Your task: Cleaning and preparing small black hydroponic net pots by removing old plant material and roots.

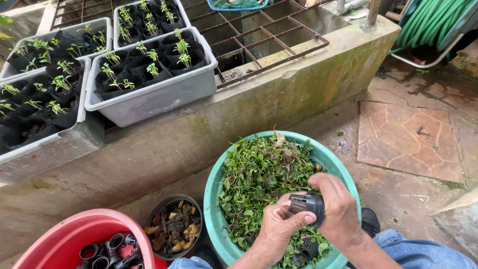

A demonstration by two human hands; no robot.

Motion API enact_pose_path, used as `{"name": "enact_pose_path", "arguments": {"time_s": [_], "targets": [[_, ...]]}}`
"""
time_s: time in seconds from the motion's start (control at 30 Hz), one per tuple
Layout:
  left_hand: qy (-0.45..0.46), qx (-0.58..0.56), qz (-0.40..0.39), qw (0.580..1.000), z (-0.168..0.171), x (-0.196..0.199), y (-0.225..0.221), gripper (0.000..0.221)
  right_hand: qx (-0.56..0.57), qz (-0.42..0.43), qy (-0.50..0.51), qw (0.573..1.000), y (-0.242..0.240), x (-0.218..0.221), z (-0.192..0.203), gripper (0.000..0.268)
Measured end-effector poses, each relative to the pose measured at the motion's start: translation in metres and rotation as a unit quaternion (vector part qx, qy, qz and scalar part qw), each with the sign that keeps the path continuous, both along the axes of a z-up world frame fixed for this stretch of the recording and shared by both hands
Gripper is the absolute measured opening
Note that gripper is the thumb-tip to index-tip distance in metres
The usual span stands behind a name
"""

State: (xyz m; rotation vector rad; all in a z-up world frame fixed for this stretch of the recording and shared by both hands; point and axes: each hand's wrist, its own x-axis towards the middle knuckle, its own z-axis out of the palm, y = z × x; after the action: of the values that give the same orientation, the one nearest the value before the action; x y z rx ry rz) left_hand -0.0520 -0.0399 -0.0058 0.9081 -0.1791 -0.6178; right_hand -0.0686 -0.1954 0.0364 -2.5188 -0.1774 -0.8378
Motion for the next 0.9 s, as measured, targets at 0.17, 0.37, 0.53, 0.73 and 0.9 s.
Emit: {"name": "enact_pose_path", "arguments": {"time_s": [0.17,0.37,0.53,0.73,0.9], "targets": [[-0.126,0.094,0.079,0.984,0.017,0.015,0.015,0.054,0.097,0.051,0.041,0.993,-0.012,0.003,0.029,0.073],[-0.37,0.306,0.203,0.853,0.009,0.025,0.02,0.057,0.3,0.005,0.124,0.946,-0.033,-0.011,-0.008,0.017],[-0.43,0.36,0.197,0.804,0.008,0.021,0.014,0.058,0.204,0.065,0.08,0.974,0.0,-0.015,0.036,0.026],[-0.497,0.409,0.165,0.748,-0.005,0.019,0.01,0.057,-0.004,0.122,-0.008,0.992,0.019,-0.009,0.029,0.04],[-0.422,0.411,0.12,0.799,-0.002,0.02,0.014,0.043,0.073,0.111,-0.038,0.99,0.015,-0.01,0.013,0.014]]}}
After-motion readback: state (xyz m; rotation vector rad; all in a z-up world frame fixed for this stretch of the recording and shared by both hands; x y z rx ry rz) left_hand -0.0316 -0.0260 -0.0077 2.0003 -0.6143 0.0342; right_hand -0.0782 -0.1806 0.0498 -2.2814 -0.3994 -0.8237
